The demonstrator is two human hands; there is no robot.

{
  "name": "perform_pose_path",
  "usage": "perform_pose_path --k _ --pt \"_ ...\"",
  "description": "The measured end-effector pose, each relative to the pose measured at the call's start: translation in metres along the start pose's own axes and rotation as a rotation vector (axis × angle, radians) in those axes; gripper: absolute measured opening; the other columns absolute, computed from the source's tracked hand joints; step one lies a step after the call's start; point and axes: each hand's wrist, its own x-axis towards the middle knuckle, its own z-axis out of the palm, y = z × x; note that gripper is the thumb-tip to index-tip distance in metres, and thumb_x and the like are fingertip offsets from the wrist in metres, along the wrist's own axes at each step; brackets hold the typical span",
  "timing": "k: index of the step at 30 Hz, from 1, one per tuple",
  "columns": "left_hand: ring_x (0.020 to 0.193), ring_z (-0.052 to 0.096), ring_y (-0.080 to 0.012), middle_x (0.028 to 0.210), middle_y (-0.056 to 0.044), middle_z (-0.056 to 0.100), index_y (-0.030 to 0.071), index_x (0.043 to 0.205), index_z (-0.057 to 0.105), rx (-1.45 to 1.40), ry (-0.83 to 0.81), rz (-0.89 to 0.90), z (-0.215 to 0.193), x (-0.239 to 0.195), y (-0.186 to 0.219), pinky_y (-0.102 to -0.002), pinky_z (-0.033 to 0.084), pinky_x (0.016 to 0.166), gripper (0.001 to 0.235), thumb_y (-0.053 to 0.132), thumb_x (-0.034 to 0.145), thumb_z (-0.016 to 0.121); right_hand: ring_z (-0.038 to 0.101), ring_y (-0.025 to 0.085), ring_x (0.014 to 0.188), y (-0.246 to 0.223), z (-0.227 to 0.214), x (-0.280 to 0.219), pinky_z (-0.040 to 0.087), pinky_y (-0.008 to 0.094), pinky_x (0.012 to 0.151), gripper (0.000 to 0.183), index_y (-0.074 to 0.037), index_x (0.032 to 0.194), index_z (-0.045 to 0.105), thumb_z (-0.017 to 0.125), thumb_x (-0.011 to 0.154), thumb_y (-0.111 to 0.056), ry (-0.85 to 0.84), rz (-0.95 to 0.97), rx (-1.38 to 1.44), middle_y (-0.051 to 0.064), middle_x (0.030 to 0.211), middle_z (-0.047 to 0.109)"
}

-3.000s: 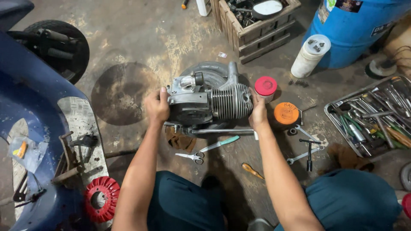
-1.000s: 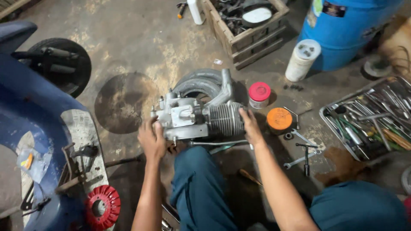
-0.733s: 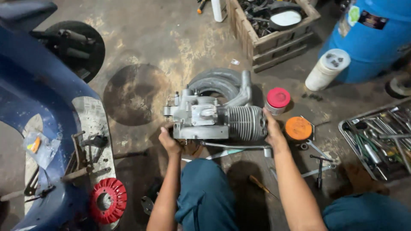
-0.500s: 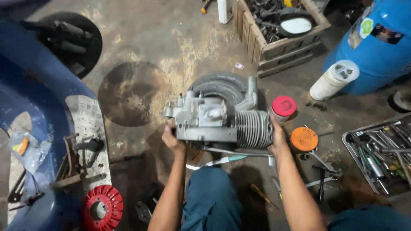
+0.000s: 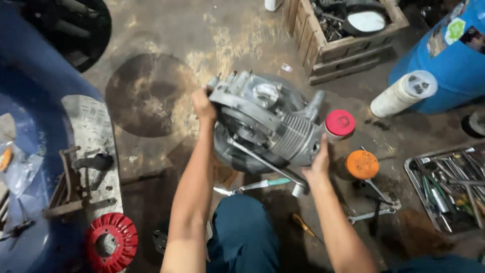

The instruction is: The person sits on the workshop floor beside a small motorcycle engine, lifts a round metal engine cover off the engine, and scrapes its surface with a yellow utility knife, turning the cover over to work on it by hand.

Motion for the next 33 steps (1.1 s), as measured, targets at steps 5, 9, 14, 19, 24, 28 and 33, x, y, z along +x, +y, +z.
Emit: perform_pose_path --k 5,9,14,19,24,28,33 --pt "0.082 0.061 -0.0328 0.085 -0.013 0.064 0.010 0.098 0.067 -0.117 -0.172 -0.177 0.036 0.016 -0.023 -0.040 0.048 0.082 0.021 0.018 0.106 0.049 0.067 0.029 0.123 0.006 0.015 0.010 0.061 0.044 0.099 0.070 -0.012 0.137 0.061 0.070 0.089 -0.062 0.089 0.004 0.087 0.013 0.137 0.067" --pt "0.096 0.062 -0.0318 0.094 -0.014 0.066 0.015 0.098 0.066 -0.340 -0.355 -0.477 0.028 0.010 -0.036 -0.041 0.046 0.093 0.030 0.026 0.105 0.039 0.065 0.031 0.124 0.020 0.027 -0.037 0.060 0.045 0.100 0.071 -0.012 0.135 0.063 0.071 0.087 -0.064 0.196 0.038 0.123 0.014 0.137 0.066" --pt "0.095 0.063 -0.0338 0.097 -0.015 0.069 0.015 0.101 0.065 -0.322 -0.324 -0.419 0.043 0.028 -0.050 -0.041 0.046 0.092 0.030 0.025 0.107 0.037 0.063 0.033 0.127 0.040 0.040 -0.065 0.058 0.048 0.102 0.073 -0.009 0.137 0.061 0.070 0.088 -0.063 0.211 0.010 0.216 0.016 0.139 0.065" --pt "0.135 0.052 -0.0422 0.140 -0.027 0.058 0.003 0.131 0.063 -0.271 -0.683 -0.938 -0.086 0.120 0.051 -0.051 0.032 0.117 0.072 0.050 0.107 0.014 0.068 0.028 0.121 0.056 0.041 -0.078 0.060 0.046 0.100 0.062 -0.010 0.131 0.066 0.072 0.091 -0.057 0.219 -0.039 0.238 0.013 0.131 0.069" --pt "0.147 0.042 -0.0358 0.153 -0.025 0.048 0.006 0.153 0.043 -0.127 -0.844 -1.043 -0.115 0.107 0.076 -0.047 0.024 0.124 0.093 0.073 0.101 0.005 0.065 0.030 0.125 0.067 0.027 -0.066 0.056 0.048 0.106 0.061 -0.010 0.130 0.066 0.071 0.093 -0.058 0.131 -0.102 0.284 0.017 0.133 0.068" --pt "0.145 0.041 -0.0466 0.151 -0.033 0.048 -0.003 0.150 0.048 -0.323 -0.688 -0.969 -0.178 0.126 0.163 -0.052 0.024 0.124 0.083 0.061 0.107 0.016 0.057 0.033 0.133 0.069 0.031 -0.066 0.050 0.050 0.111 0.065 -0.006 0.136 0.062 0.071 0.096 -0.058 0.080 -0.171 0.280 0.020 0.141 0.061" --pt "0.148 0.034 -0.0474 0.153 -0.039 0.040 -0.012 0.152 0.038 -0.531 -0.796 -1.063 -0.178 0.089 0.202 -0.054 0.023 0.126 0.087 0.061 0.104 0.029 0.057 0.038 0.133 0.076 0.029 -0.088 0.052 0.054 0.108 0.070 -0.005 0.140 0.055 0.068 0.097 -0.059 0.043 -0.164 0.286 0.022 0.141 0.060"
